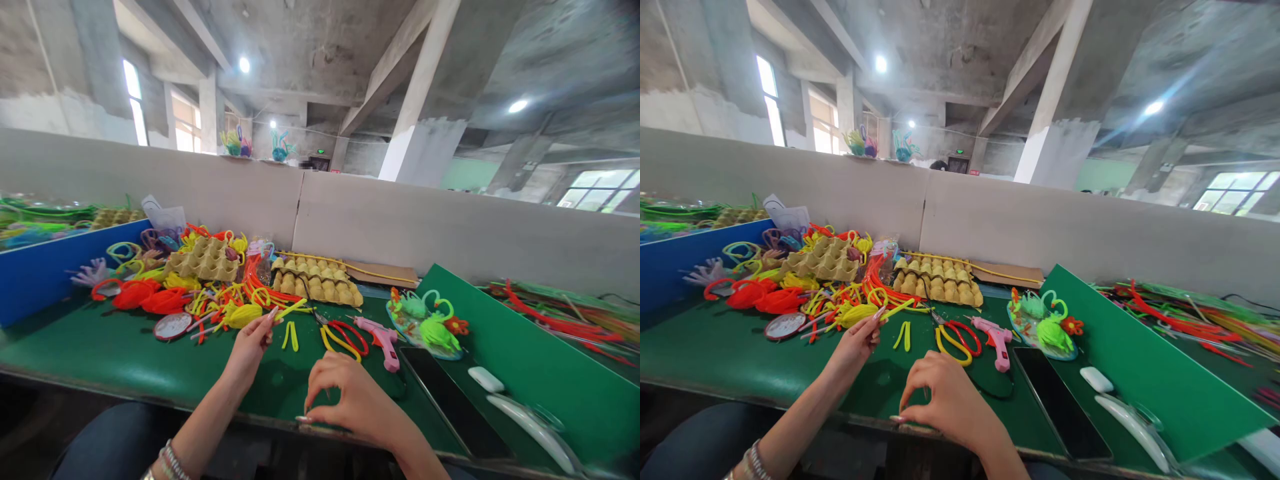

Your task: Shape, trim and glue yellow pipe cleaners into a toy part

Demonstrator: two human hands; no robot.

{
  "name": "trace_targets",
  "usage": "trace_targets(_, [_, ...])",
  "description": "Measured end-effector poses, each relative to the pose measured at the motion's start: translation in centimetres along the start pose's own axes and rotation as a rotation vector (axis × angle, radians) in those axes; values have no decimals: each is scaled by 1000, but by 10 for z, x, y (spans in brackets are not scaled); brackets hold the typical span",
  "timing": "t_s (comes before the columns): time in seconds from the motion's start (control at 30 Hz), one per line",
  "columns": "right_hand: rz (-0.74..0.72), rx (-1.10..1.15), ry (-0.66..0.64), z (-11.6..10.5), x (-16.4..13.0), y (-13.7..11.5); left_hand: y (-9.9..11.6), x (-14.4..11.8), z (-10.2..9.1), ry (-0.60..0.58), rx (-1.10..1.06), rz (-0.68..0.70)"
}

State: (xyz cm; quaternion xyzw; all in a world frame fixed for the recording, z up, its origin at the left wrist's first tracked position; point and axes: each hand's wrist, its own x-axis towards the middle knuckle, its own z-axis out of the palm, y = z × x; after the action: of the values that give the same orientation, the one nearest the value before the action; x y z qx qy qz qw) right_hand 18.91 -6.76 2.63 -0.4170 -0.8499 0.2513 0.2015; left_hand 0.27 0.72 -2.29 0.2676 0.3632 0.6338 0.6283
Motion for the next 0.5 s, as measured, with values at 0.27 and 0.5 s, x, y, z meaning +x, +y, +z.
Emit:
trace_targets(0.27, [89,-94,-160,5,-3,7,-2,2,0,-7,6,1])
trace_targets(0.5, [230,-141,-127,8,-1,5,-1,1,1,-1,10,-13])
